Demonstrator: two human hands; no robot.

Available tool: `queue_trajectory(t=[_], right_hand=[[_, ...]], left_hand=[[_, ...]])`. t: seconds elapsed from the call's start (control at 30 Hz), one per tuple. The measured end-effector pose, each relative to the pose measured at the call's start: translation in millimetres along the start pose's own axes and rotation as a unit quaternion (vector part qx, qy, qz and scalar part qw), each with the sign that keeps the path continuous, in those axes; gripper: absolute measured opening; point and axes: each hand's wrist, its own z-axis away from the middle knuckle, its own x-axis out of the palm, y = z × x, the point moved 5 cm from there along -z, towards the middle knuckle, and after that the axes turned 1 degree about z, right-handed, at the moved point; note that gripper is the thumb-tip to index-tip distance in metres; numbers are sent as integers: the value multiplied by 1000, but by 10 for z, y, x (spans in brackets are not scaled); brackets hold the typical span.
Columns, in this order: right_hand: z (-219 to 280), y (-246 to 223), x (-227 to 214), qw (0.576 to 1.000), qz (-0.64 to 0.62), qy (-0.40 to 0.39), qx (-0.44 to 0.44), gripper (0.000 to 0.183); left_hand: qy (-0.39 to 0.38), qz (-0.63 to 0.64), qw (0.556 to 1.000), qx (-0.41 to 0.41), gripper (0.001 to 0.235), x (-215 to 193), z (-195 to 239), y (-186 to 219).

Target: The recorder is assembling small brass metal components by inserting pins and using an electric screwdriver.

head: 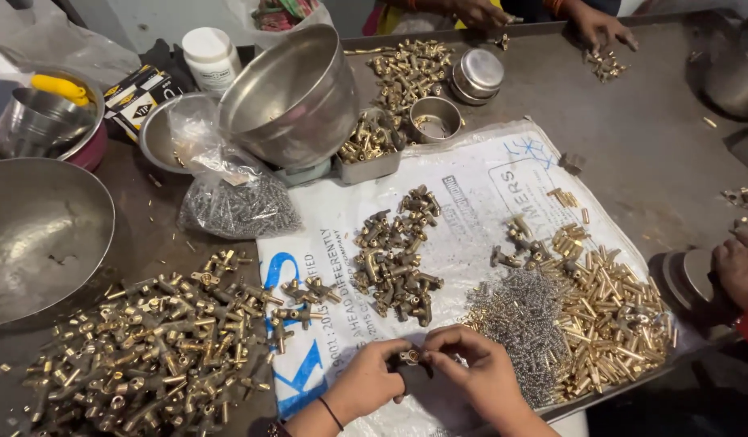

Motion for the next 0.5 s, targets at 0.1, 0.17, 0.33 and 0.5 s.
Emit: queue_trajectory(t=[0.1, 0.17, 0.33, 0.5], right_hand=[[44, -118, 37, 990, 70, -5, -121, 12], [67, -168, 11, 987, 66, 0, -150, 11], [215, -227, -28, 984, 63, 3, -165, 7], [201, -506, -208, 945, 167, -29, -280, 8]], left_hand=[[10, -45, 999, 18, 33, 27, -1, -134], [0, -28, 999, 28, 30, 99, -40, -116], [6, 5, 1000, 13, 34, 242, -4, -174], [27, 36, 999, -27, 50, 153, -121, -409]])
